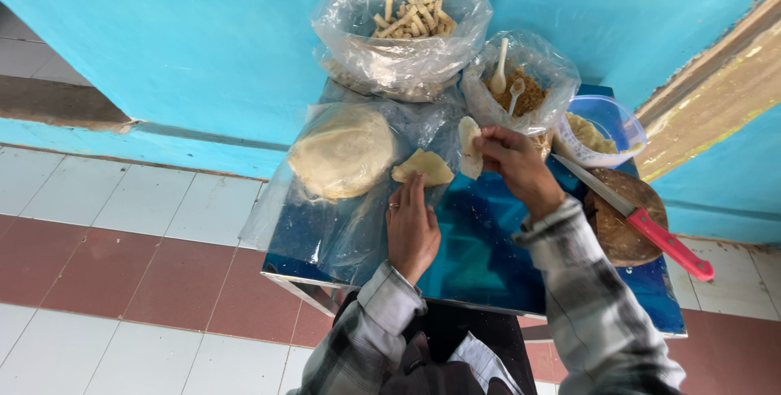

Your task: The person folds triangular pieces of thin dough around a spoonful of brown filling, pinching the edges closed by hand, and places each folded pastry on the table with a growing pile of finished pieces. They repeat this folding cycle continuously, occasionally reaching into the filling bag with a spoon.

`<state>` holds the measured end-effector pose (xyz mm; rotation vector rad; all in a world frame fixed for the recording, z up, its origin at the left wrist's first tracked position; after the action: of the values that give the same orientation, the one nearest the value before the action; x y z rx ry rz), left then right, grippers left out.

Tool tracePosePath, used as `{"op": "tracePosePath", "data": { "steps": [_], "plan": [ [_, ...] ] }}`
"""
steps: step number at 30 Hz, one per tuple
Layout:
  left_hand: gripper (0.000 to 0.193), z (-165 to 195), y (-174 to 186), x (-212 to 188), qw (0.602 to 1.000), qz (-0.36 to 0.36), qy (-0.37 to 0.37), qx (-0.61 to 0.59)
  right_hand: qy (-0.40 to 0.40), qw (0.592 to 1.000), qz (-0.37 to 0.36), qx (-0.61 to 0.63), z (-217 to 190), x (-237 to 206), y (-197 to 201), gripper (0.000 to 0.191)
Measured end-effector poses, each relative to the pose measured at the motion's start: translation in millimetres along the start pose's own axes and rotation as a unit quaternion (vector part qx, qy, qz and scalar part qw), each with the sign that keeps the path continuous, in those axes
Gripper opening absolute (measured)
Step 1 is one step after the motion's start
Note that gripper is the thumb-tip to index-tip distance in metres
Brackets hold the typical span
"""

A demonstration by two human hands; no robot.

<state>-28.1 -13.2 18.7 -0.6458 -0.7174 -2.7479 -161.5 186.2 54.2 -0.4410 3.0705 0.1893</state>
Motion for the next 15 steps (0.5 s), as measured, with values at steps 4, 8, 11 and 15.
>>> {"op": "tracePosePath", "data": {
  "steps": [4, 8, 11, 15],
  "plan": [
    [0.044, 22.2, 18.2, -6.3, 0.978, 0.040, -0.020, -0.203, 0.008, 0.997, -0.051, 0.064, -15.5, -71.3, 8.7, 0.020],
    [0.045, 50.1, 29.2, -23.9, 0.815, -0.115, 0.137, -0.551, -0.001, 0.985, -0.098, 0.144, -7.3, -125.4, 4.7, 0.018],
    [0.034, 66.0, 34.7, -30.1, 0.769, -0.142, 0.143, -0.607, 0.008, 0.978, -0.100, 0.182, 4.9, -149.0, -2.0, 0.020],
    [0.021, 76.1, 45.5, -37.1, 0.847, -0.132, 0.125, -0.499, 0.010, 0.980, -0.072, 0.186, 14.0, -171.8, -9.9, 0.023]
  ]
}}
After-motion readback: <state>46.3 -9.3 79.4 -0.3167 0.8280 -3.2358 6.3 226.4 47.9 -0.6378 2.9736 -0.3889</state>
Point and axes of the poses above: each hand's wrist, its own x-axis towards the middle knuckle, its own y-axis out of the back of the hand, z = x × y, the point moved 1 cm from there along x, towards the middle knuckle, and after that the axes turned 13 degrees about -x, right-handed, at the moved point
